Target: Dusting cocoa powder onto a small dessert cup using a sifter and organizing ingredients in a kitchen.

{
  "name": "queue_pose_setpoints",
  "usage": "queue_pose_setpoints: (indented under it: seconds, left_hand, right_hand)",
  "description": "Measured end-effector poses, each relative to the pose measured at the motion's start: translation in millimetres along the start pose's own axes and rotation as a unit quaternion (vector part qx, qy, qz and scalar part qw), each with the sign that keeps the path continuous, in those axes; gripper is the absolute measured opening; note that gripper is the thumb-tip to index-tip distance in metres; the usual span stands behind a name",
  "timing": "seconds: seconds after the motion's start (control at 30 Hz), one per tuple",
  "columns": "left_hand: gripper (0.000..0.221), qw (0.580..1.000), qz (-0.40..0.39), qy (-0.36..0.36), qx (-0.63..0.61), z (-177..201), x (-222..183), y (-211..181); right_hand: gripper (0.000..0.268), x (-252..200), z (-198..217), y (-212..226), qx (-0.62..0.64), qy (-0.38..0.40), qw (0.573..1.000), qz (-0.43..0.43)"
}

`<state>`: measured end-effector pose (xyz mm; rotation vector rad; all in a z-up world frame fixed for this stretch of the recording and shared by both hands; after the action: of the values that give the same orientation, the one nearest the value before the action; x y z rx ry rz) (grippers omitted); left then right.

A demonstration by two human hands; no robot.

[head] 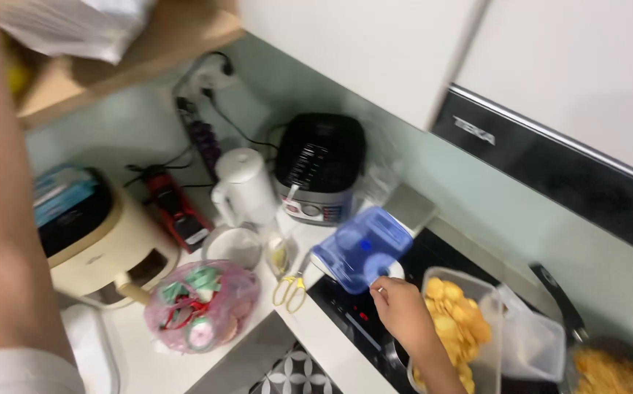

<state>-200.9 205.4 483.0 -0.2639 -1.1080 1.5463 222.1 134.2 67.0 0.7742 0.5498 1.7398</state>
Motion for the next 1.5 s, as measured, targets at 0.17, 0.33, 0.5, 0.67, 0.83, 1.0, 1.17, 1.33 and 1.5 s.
queue_pose_setpoints:
  seconds: [0.17,0.33,0.5,0.67,0.83,1.0,1.17,1.33,1.5]
  left_hand:
    - [0.013,0.984,-0.058,0.130,0.104,-125.8,-58.9,-18.6]
    - [0.018,0.941,-0.153,0.228,0.198,-293.9,-144.1,53.9]
    - [0.022,0.886,-0.233,0.301,0.264,-481.9,-238.5,219.4]
    - [0.022,0.890,-0.107,0.276,0.348,-484.3,-233.4,247.2]
    - [0.024,0.951,-0.119,0.246,0.144,-468.8,-241.2,236.8]
    - [0.018,0.975,-0.101,0.197,0.009,-420.1,-291.6,181.5]
    - [0.023,0.953,-0.028,0.279,-0.110,-454.8,-407.0,164.1]
    - [0.018,0.964,-0.111,0.240,0.002,-434.0,-430.3,102.7]
    - [0.027,0.959,-0.166,0.231,0.009,-439.3,-426.2,96.9]
  right_hand:
    - [0.037,-69.8,47.6,-46.9,-0.130,-0.034,0.981,-0.138]
    - [0.037,-153.7,119.9,-84.9,-0.168,-0.179,0.920,-0.305]
    - [0.021,-200.1,145.3,-73.8,-0.316,-0.270,0.868,-0.273]
    - [0.021,-229.9,103.8,-142.6,-0.071,-0.213,0.914,-0.337]
    - [0.024,-234.5,101.5,-129.9,-0.104,-0.243,0.905,-0.334]
    - [0.027,-243.7,74.5,-168.7,-0.018,-0.204,0.923,-0.326]
    - [0.020,-246.6,16.5,-181.4,0.328,-0.063,0.846,-0.415]
    - [0.033,-229.6,23.0,-184.6,0.357,-0.119,0.836,-0.399]
    - [0.032,-211.2,28.5,-180.8,0.239,-0.113,0.887,-0.379]
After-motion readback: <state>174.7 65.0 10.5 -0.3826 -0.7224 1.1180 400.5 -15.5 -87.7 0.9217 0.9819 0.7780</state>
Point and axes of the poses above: each hand's wrist, its own x-axis towards the middle knuckle, its own z-axis out of the back of the hand, y = z × x, the point moved 9 cm from there along x, towards the middle knuckle, and after that the axes turned 1 degree about -x, right-handed, at the moved point
